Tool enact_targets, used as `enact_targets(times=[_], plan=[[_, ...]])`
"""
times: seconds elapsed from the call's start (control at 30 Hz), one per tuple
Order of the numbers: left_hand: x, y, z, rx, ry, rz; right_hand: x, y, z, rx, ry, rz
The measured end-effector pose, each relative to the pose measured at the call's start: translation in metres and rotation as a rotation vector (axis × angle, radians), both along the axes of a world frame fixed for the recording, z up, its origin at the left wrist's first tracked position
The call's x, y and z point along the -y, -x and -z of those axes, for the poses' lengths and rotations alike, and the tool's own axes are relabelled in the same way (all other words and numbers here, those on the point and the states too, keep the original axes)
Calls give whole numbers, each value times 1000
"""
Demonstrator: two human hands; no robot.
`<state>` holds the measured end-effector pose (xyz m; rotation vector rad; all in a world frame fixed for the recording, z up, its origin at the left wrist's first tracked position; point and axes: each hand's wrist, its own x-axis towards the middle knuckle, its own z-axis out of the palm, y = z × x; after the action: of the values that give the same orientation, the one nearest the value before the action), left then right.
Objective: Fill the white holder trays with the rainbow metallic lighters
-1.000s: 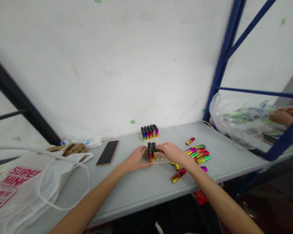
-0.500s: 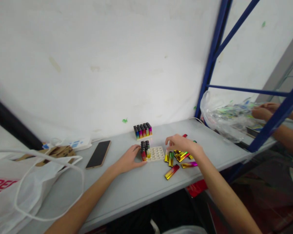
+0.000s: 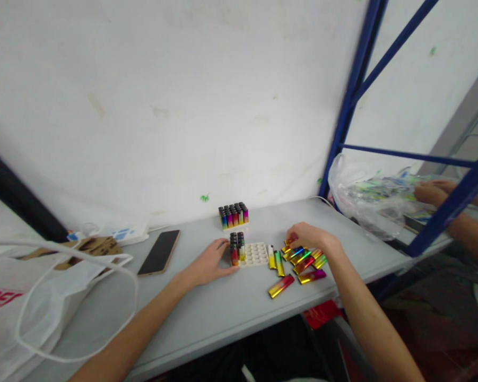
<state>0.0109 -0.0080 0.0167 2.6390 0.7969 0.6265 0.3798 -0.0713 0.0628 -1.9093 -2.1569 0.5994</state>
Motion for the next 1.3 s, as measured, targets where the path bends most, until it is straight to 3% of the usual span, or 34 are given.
enact_targets(times=[0.27, 0.47, 0.6, 0.9, 1.0, 1.13, 1.3], plan=[[-1, 1, 1, 0, -8, 0, -2, 11, -12, -213, -252, -15], [-1, 2, 2, -6, -12, -1, -12, 33, -6, -343, -495, 38], [-1, 2, 2, -27, -28, 1, -18, 46, 2, -614, -382, 81], [1, 2, 2, 10, 4, 1, -12, 87, 8, -1047, -113, -105], [2, 2, 1, -19, 13, -11, -13, 99, 13, -1151, -87, -118], [3, 2, 1, -13, 0, -8, -18, 109, 20, -1110, -65, -87], [3, 2, 1, -11, 6, -15, -21, 113, 26, -872, -333, 122]])
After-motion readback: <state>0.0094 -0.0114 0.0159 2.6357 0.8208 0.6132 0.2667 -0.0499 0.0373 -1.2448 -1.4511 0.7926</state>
